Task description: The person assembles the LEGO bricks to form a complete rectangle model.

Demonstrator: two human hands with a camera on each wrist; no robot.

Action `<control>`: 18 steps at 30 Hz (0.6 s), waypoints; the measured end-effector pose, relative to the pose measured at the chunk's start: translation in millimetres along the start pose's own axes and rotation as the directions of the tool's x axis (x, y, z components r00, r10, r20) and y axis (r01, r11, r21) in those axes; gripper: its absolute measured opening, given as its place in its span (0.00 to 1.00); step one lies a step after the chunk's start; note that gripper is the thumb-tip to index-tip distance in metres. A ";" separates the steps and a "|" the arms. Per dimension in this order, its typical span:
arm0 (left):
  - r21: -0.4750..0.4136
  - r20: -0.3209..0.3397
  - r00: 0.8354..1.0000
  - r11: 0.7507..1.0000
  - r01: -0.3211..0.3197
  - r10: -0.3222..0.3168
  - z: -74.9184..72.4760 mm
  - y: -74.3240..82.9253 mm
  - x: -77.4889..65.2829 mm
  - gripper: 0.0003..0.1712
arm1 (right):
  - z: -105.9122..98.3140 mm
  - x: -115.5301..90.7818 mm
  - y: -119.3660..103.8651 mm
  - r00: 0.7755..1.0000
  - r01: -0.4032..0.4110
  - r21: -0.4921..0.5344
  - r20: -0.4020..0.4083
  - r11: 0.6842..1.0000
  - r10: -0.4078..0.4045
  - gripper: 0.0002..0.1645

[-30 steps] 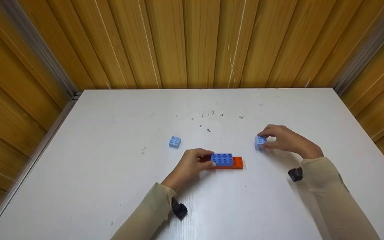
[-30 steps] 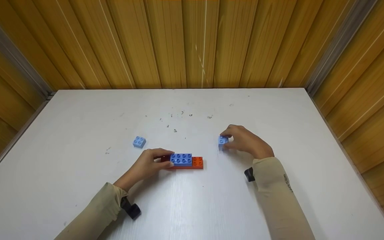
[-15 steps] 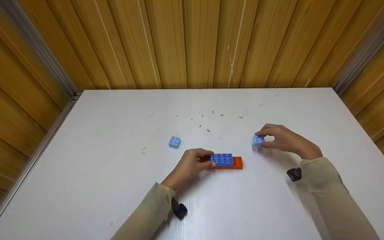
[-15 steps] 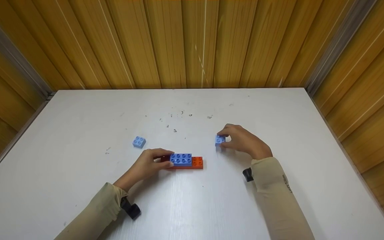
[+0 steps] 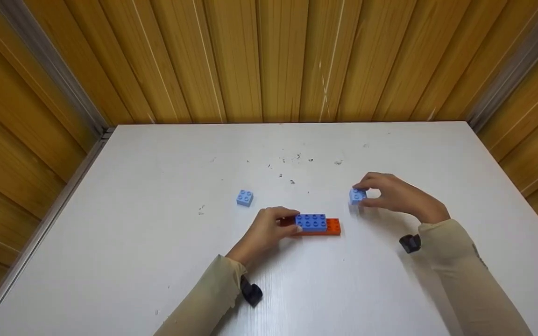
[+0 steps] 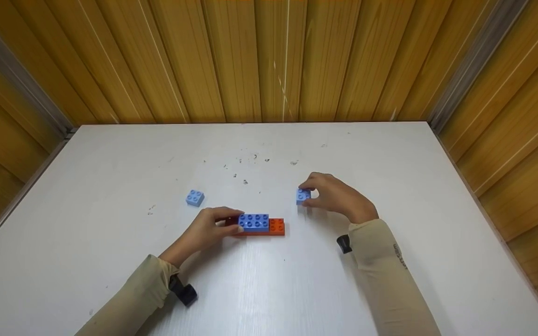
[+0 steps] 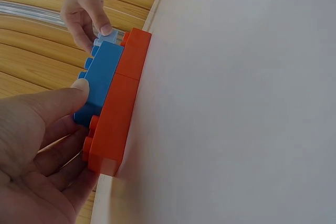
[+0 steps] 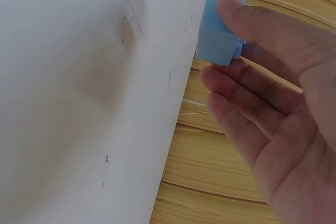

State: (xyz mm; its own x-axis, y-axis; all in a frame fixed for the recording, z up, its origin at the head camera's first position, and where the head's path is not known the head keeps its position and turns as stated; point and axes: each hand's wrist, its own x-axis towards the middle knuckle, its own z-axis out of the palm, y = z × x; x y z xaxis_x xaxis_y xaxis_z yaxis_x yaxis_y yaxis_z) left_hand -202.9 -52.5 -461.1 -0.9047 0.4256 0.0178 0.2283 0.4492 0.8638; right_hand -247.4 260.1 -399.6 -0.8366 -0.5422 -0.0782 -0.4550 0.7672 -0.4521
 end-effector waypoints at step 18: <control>0.004 0.006 0.998 0.998 0.058 -0.058 -1.0 -1.0 0.5 0.22 | 2.0 2.5 -14.2 0.999 0.002 0.013 0.043 1.000 -0.003 0.24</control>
State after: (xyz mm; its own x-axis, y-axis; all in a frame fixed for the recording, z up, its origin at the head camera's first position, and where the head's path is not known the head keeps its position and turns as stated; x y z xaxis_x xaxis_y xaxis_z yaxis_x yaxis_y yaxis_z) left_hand -203.9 -53.4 -461.5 -0.9141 0.4040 -0.0355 0.1768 0.4759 0.8615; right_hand -242.5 247.2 -395.2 -0.8214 -0.5586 -0.1150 -0.4528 0.7613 -0.4641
